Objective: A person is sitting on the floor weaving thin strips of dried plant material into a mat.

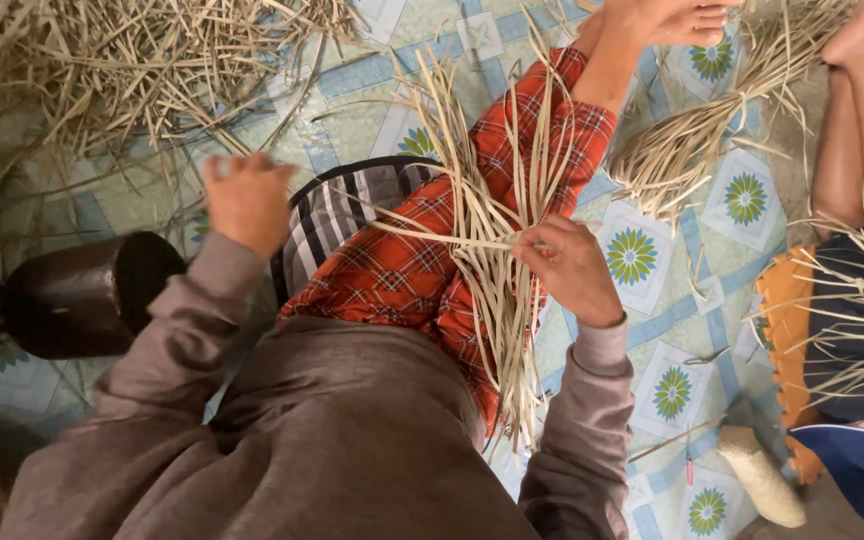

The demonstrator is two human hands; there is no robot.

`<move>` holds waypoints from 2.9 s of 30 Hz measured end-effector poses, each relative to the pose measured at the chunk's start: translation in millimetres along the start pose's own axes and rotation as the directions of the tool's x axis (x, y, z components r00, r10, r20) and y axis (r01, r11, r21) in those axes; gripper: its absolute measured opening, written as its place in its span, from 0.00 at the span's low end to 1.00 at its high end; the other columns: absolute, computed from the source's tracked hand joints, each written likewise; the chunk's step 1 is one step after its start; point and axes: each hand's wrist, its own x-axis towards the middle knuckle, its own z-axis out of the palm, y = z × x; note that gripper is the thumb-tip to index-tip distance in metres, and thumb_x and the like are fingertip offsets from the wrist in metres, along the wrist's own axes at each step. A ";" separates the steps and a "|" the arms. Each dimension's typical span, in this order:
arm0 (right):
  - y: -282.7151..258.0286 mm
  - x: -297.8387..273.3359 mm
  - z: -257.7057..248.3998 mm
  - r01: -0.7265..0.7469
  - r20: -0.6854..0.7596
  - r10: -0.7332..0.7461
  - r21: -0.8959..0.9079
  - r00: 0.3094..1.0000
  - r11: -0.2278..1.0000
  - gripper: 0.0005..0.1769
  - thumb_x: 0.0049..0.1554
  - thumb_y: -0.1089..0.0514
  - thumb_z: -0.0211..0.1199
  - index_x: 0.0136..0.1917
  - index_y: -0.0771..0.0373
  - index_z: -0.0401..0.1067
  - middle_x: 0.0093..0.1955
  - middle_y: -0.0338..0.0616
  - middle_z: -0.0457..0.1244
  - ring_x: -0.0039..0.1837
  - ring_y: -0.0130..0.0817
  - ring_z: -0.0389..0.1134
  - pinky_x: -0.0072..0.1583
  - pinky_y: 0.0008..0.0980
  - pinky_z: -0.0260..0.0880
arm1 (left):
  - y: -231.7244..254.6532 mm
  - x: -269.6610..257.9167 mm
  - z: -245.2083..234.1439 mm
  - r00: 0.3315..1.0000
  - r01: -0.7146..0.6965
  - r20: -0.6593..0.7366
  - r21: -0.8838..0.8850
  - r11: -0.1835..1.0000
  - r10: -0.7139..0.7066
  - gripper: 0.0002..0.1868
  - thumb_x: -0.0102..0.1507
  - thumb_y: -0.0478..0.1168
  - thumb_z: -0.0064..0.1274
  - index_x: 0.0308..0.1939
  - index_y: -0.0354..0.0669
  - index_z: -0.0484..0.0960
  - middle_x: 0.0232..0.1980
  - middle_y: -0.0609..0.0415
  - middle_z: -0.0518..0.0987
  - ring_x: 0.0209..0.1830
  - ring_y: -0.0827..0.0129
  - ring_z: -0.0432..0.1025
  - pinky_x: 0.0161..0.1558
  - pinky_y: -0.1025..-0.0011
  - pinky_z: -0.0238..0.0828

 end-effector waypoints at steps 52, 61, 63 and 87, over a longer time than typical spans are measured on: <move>20.7 23.5 23.3 -0.075 -0.080 0.063 -0.159 0.995 0.984 0.01 0.54 0.64 0.68 0.40 0.61 0.78 0.37 0.48 0.65 0.47 0.48 0.71 0.47 0.42 0.73 | 210.1 13.7 -41.4 0.999 -0.038 -0.031 -0.882 0.469 0.022 0.24 0.62 0.57 0.59 0.55 0.55 0.68 0.52 0.56 0.59 0.53 0.59 0.55 0.54 0.57 0.52; 24.8 22.9 26.2 -0.025 -0.102 0.007 -0.178 0.995 0.984 0.01 0.53 0.65 0.69 0.39 0.62 0.79 0.36 0.47 0.65 0.45 0.46 0.71 0.47 0.40 0.73 | 207.2 13.7 -23.9 0.980 0.198 0.182 -0.942 0.271 -0.081 0.37 0.58 0.72 0.58 0.56 0.51 0.71 0.52 0.53 0.60 0.56 0.52 0.60 0.57 0.53 0.52; 28.2 24.3 26.6 -0.039 -0.063 0.029 -0.159 0.998 0.987 0.03 0.55 0.66 0.67 0.41 0.61 0.79 0.37 0.43 0.65 0.46 0.41 0.70 0.49 0.37 0.72 | 205.6 16.5 -36.2 0.997 -0.020 -0.052 -0.903 0.430 -0.064 0.21 0.64 0.57 0.55 0.55 0.55 0.71 0.49 0.57 0.58 0.50 0.60 0.57 0.51 0.58 0.51; 18.1 23.0 35.2 -0.068 -0.062 0.048 -0.389 0.997 0.919 0.02 0.53 0.57 0.69 0.40 0.51 0.76 0.37 0.37 0.64 0.48 0.43 0.70 0.54 0.42 0.64 | 220.6 -5.5 -40.3 0.991 -0.133 -0.119 -0.838 0.530 0.061 0.11 0.65 0.52 0.55 0.38 0.52 0.85 0.44 0.58 0.65 0.49 0.60 0.58 0.49 0.60 0.49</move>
